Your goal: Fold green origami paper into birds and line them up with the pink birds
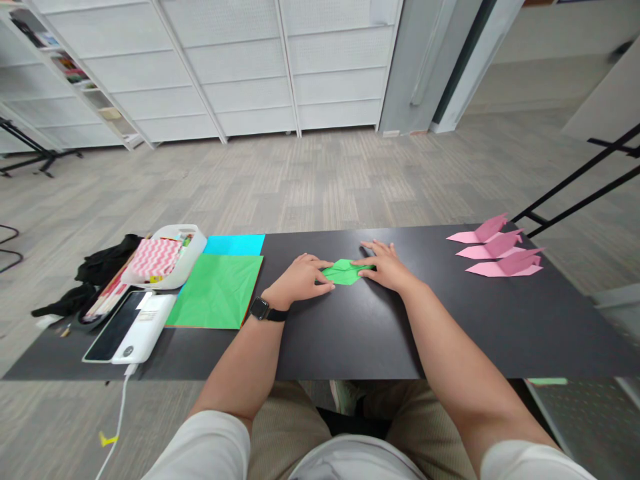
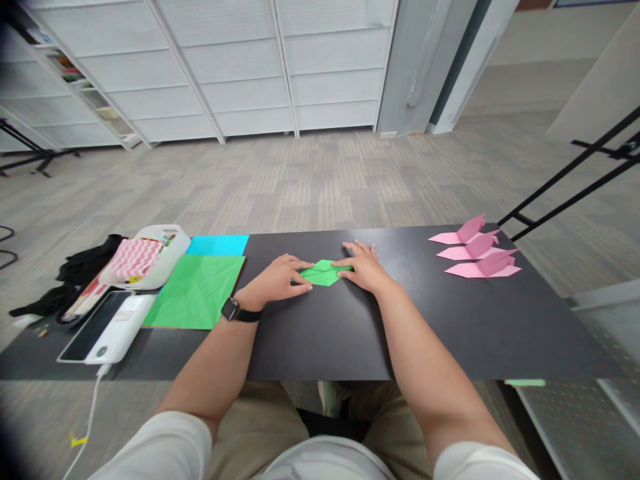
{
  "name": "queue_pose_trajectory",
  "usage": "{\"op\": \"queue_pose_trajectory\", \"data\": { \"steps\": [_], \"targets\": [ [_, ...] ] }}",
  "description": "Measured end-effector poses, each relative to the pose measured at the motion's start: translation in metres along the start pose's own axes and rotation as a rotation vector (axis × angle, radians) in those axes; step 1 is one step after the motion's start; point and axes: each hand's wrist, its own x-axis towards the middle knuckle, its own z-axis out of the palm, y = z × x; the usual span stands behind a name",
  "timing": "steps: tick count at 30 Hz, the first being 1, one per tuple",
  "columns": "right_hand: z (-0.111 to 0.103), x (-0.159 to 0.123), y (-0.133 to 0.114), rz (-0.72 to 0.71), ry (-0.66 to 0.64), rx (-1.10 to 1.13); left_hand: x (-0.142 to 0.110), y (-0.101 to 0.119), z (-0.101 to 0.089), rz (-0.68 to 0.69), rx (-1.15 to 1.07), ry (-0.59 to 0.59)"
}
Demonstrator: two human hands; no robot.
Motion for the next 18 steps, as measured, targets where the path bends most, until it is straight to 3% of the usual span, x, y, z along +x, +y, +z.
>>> {"op": "queue_pose_trajectory", "data": {
  "steps": [7, 13, 18],
  "targets": [
    [-0.005, -0.001, -0.001, 0.018, -0.004, 0.009, 0.005, 0.003, 0.003, -0.022, -0.067, 0.079],
    [-0.001, -0.001, 0.0, -0.02, 0.036, 0.012, 0.02, 0.009, 0.02, -0.312, -0.057, 0.311],
    [0.001, 0.0, -0.006, -0.097, 0.066, 0.029, 0.028, 0.01, 0.033, -0.442, -0.006, 0.277]
  ]
}}
